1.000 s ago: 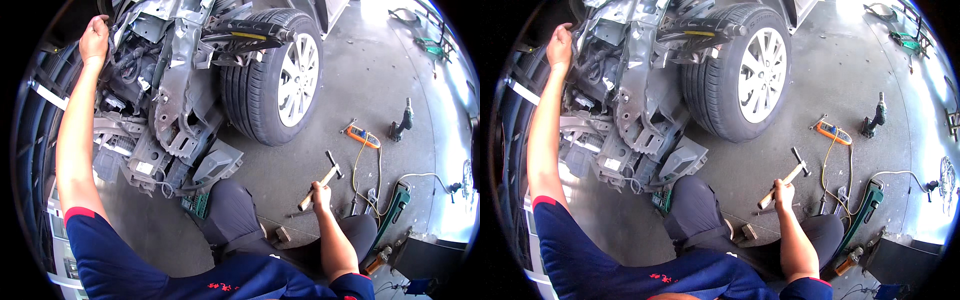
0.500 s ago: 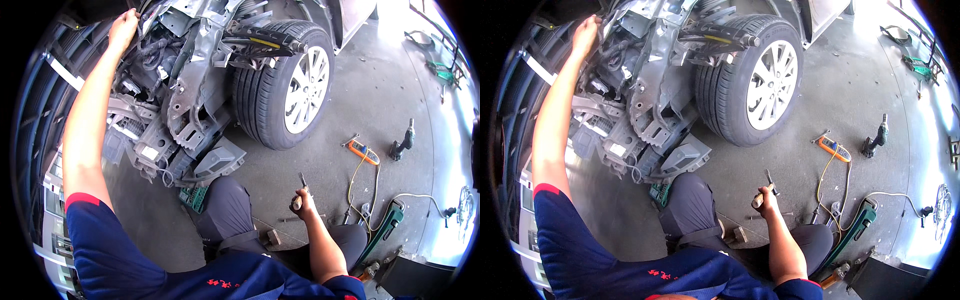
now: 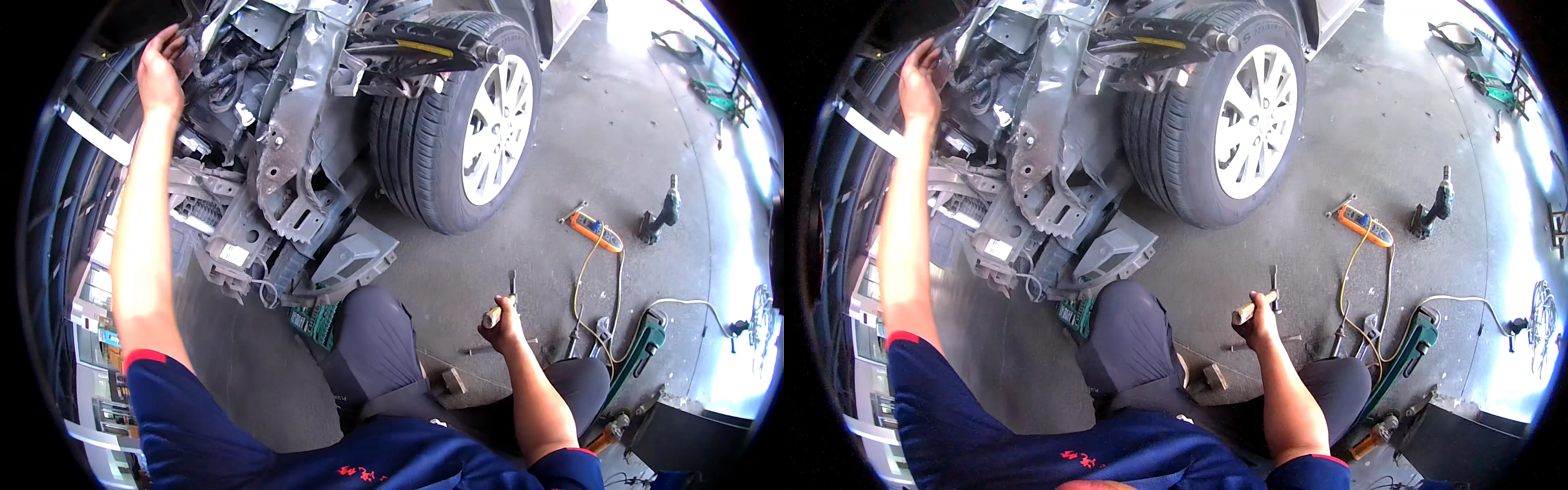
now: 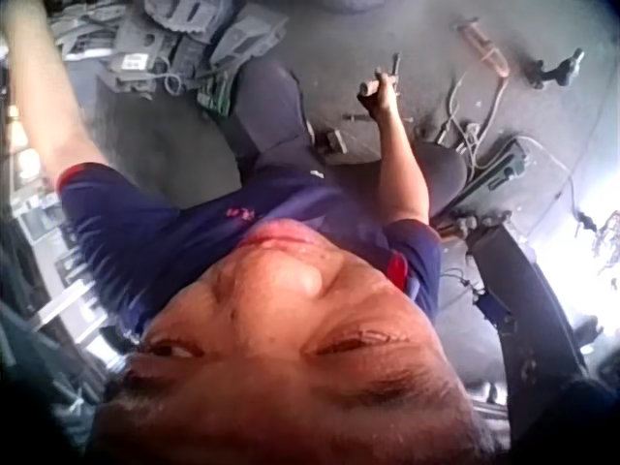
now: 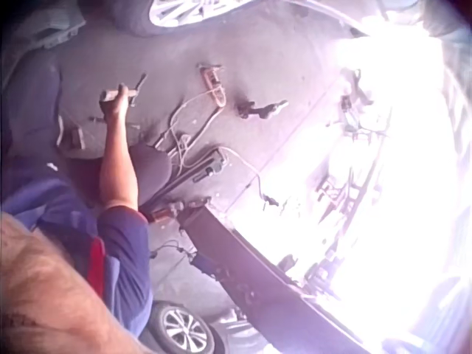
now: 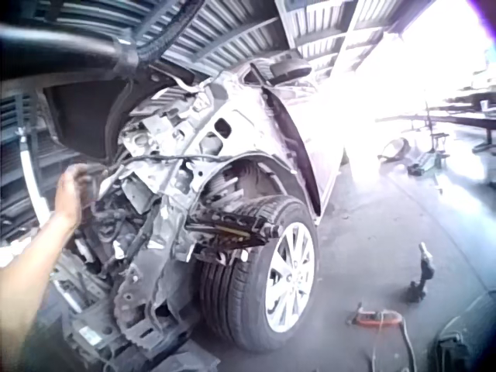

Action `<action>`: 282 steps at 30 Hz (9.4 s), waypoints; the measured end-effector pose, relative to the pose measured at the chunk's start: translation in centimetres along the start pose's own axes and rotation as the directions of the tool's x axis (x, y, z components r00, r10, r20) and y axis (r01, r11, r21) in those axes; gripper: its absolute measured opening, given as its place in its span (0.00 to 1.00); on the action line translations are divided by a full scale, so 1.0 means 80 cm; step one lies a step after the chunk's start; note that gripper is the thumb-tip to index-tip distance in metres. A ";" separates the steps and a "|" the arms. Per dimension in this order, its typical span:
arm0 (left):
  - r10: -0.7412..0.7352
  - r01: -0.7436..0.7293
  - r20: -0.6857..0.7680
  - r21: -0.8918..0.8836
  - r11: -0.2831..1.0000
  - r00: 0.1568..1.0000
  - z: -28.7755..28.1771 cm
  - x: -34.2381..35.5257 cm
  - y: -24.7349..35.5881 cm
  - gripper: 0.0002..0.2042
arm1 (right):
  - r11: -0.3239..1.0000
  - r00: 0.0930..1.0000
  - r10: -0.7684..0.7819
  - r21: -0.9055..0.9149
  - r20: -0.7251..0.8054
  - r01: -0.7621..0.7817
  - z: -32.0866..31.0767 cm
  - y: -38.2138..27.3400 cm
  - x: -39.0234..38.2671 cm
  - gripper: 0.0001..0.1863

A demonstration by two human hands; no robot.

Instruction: The person repairs a damaged car frame by hammering it with hammers, grinding the metal using an angle grinder, and then hammering the frame again.

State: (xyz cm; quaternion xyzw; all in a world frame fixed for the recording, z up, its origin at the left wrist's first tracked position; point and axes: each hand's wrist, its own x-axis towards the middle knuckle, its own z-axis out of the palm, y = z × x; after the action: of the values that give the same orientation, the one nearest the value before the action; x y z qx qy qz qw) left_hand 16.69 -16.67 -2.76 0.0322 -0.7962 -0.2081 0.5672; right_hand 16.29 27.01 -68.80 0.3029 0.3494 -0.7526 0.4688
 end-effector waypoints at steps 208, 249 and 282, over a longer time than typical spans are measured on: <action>-0.320 0.184 0.410 0.337 0.923 0.854 0.157 -0.298 0.012 0.14 | -0.272 -0.442 -0.896 0.743 0.035 0.611 0.195 -0.172 -0.385 0.07; -0.346 0.202 0.450 0.338 0.919 0.823 0.155 -0.294 0.018 0.14 | -0.128 -0.244 -0.910 0.333 0.334 0.934 0.178 -0.159 -0.350 0.08; -0.399 0.247 0.431 0.367 0.897 0.809 0.168 -0.301 0.029 0.14 | 0.106 0.245 -0.921 -0.409 0.303 0.906 0.329 -0.086 -0.231 0.12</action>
State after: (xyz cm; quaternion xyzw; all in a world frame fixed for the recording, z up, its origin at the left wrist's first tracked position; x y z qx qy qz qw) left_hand 13.32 -3.66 -26.94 0.1980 -0.9189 -0.1833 0.2878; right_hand 13.56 17.02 -37.62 -0.1025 0.6508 -0.7513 -0.0387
